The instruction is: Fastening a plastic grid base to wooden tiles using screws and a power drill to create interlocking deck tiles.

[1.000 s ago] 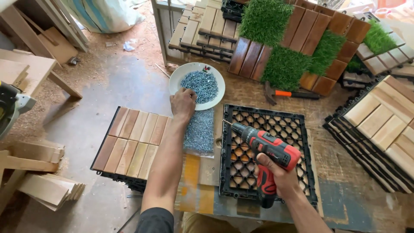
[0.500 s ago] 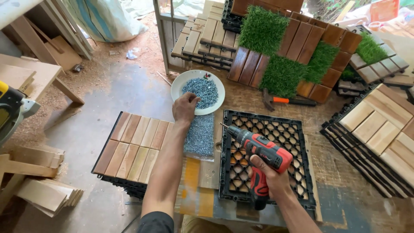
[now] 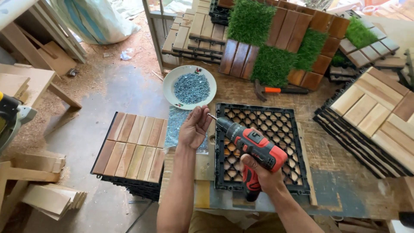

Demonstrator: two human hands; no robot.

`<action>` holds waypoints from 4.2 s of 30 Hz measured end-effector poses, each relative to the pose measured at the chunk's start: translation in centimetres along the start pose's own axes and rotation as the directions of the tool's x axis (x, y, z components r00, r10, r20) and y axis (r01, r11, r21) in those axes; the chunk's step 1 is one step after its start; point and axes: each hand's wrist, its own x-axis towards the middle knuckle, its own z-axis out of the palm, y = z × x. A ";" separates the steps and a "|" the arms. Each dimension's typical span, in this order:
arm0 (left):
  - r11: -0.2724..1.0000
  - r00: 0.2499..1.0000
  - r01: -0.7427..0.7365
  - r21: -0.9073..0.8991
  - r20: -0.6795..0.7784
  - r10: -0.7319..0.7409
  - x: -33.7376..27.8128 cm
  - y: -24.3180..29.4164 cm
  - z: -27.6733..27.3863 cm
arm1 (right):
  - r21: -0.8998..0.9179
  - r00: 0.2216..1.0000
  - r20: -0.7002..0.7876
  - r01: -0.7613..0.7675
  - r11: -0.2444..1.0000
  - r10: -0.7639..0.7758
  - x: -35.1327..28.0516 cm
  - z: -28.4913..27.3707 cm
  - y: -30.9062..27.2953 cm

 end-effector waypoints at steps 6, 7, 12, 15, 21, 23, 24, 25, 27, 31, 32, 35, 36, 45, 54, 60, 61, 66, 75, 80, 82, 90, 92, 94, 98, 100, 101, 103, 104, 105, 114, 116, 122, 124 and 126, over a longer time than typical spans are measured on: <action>0.996 0.992 0.087 -0.002 0.094 -0.086 0.1 -3.7 0.4 | 0.092 0.994 0.025 0.103 0.990 -0.106 -2.0 -2.7 0.4; 0.994 0.989 0.109 0.013 0.096 -0.110 0.4 -4.6 -0.1 | 0.100 0.994 -0.001 0.106 0.989 -0.106 -2.4 -3.3 0.6; 0.975 0.967 0.220 -0.005 0.136 -0.217 0.1 -8.4 0.6 | 0.033 0.955 0.009 0.296 0.955 -0.297 -4.9 -6.2 0.5; 0.956 0.955 0.287 0.055 0.068 -0.290 -0.8 -11.7 1.7 | -0.204 0.947 -0.079 0.290 0.935 -0.311 -7.1 -8.5 -1.3; 0.847 0.851 0.495 0.192 0.092 -0.518 -0.8 -19.5 -1.4 | -0.522 0.825 -0.021 0.472 0.710 -0.564 -11.8 -13.5 -3.2; 0.801 0.815 0.543 0.251 0.074 -0.575 -3.8 -20.5 1.5 | -0.532 0.876 -0.054 0.380 0.757 -0.478 -13.5 -15.2 -4.8; 0.762 0.789 0.567 0.313 0.059 -0.612 -5.4 -20.8 2.9 | -0.526 0.914 -0.072 0.305 0.794 -0.399 -14.4 -15.9 -5.6; 0.755 0.782 0.579 0.308 0.053 -0.621 -6.5 -21.1 4.1 | -0.529 0.918 -0.081 0.291 0.797 -0.388 -14.7 -16.2 -6.5; 0.673 0.743 0.598 0.435 0.014 -0.669 -8.6 -21.4 6.8 | -0.484 0.964 -0.202 0.057 0.873 -0.175 -15.0 -16.9 -8.6; 0.619 0.835 0.474 0.626 -0.098 -0.541 -11.7 -19.5 10.4 | -0.473 0.966 -0.255 -0.092 0.876 -0.037 -15.9 -19.1 -9.5; 0.447 0.915 0.227 0.865 -0.033 -0.401 -12.3 -18.7 10.7 | -0.453 0.924 -0.353 -0.307 0.837 0.148 -16.0 -19.3 -10.1; -0.046 0.920 -0.369 0.928 0.357 -0.162 -12.5 -18.3 7.8 | -0.434 0.860 -0.398 -0.483 0.760 0.319 -15.1 -18.5 -11.5; -0.302 0.766 -0.634 0.711 0.630 -0.124 -12.3 -18.6 6.2 | -0.454 0.884 -0.357 -0.448 0.770 0.303 -14.6 -18.0 -12.0; -0.798 0.782 -0.507 0.325 0.563 -0.267 -13.9 -19.8 3.6 | -0.535 0.767 -0.363 -0.637 0.555 0.529 -10.3 -15.4 -13.5; -0.791 0.776 -0.514 0.330 0.573 -0.265 -14.0 -19.6 3.8 | -0.663 0.499 -0.503 -0.746 0.054 0.706 -4.1 -10.0 -16.4; -0.783 0.792 -0.517 0.345 0.541 -0.284 -13.8 -19.8 3.8 | -0.712 0.514 -0.452 -0.701 0.053 0.729 -2.0 -8.9 -17.5; -0.785 0.795 -0.515 0.344 0.534 -0.288 -13.7 -19.8 3.7 | -0.711 0.510 -0.447 -0.701 0.054 0.735 -1.9 -9.7 -17.0; -0.762 0.787 -0.533 0.367 0.546 -0.287 -13.9 -19.9 3.5 | -0.864 0.702 -0.233 -0.468 0.188 0.673 -3.0 -11.4 -15.8; -0.764 0.819 -0.521 0.381 0.476 -0.321 -13.8 -20.0 3.4 | -0.931 0.740 -0.247 -0.361 0.060 0.626 -3.3 -8.4 -16.1; -0.765 0.809 -0.524 0.374 0.500 -0.309 -13.8 -20.3 2.8 | -0.972 0.742 -0.197 -0.233 -0.028 0.641 -3.8 -8.7 -15.2; -0.773 0.780 -0.530 0.347 0.558 -0.284 -13.5 -19.9 2.3 | -0.989 0.768 -0.142 -0.135 -0.059 0.624 -3.9 -8.9 -14.7; -0.238 0.766 -0.642 0.729 0.595 -0.245 -10.5 -14.8 3.9 | -0.978 0.865 0.041 -0.068 0.197 0.500 -5.9 -12.0 -13.6; -0.270 0.684 -0.707 0.653 0.728 -0.031 -7.1 -10.9 4.8 | -0.968 0.849 -0.052 -0.173 0.184 0.525 -5.9 -10.8 -14.9; -0.316 0.564 -0.746 0.586 0.809 0.167 -2.8 -7.7 3.5 | -0.943 0.810 -0.144 -0.286 0.168 0.569 -6.7 -11.5 -14.3; -0.662 0.635 -0.274 0.698 0.648 0.421 7.9 -0.5 -0.9 | -0.918 0.860 -0.083 -0.262 0.296 0.504 -6.2 -10.2 -15.3; -0.707 0.678 -0.077 0.703 0.556 0.480 10.6 2.1 -2.6 | -0.871 0.767 -0.297 -0.462 0.167 0.569 -6.3 -8.9 -16.1; -0.690 0.760 0.024 0.723 0.436 0.483 11.5 2.8 -3.0 | -0.878 0.762 -0.315 -0.461 0.132 0.566 -6.4 -9.4 -15.7; -0.674 0.816 0.121 0.729 0.313 0.486 12.5 3.8 -2.7 | -0.884 0.764 -0.333 -0.457 0.100 0.552 -6.2 -10.3 -15.0; -0.676 0.858 0.188 0.712 0.216 0.466 12.7 4.1 -2.1 | -0.883 0.773 -0.291 -0.443 0.152 0.564 -6.1 -10.8 -14.7; -0.686 0.894 0.245 0.685 0.115 0.434 12.7 3.8 -1.6 | -0.874 0.776 -0.256 -0.441 0.205 0.576 -6.3 -11.4 -14.3; -0.481 0.821 -0.022 0.876 0.291 0.492 13.3 5.6 -3.5 | -0.848 0.791 -0.256 -0.460 0.265 0.556 -6.6 -12.2 -14.8; -0.525 0.791 -0.084 0.847 0.377 0.482 14.6 6.1 -6.0 | -0.832 0.768 -0.289 -0.497 0.246 0.572 -6.7 -11.8 -15.8; -0.235 0.756 -0.274 0.933 0.360 0.547 4.9 4.3 1.1 | -0.798 0.735 -0.314 -0.547 0.252 0.601 -7.2 -13.7 -16.0; -0.070 0.787 -0.303 0.951 0.290 0.544 1.3 2.1 3.4 | -0.811 0.797 -0.261 -0.487 0.324 0.545 -8.2 -14.7 -15.5; 0.144 0.888 -0.316 0.938 0.239 0.393 -2.5 -0.8 5.0 | -0.541 0.817 -0.352 -0.576 0.612 0.457 -9.5 -14.1 -15.3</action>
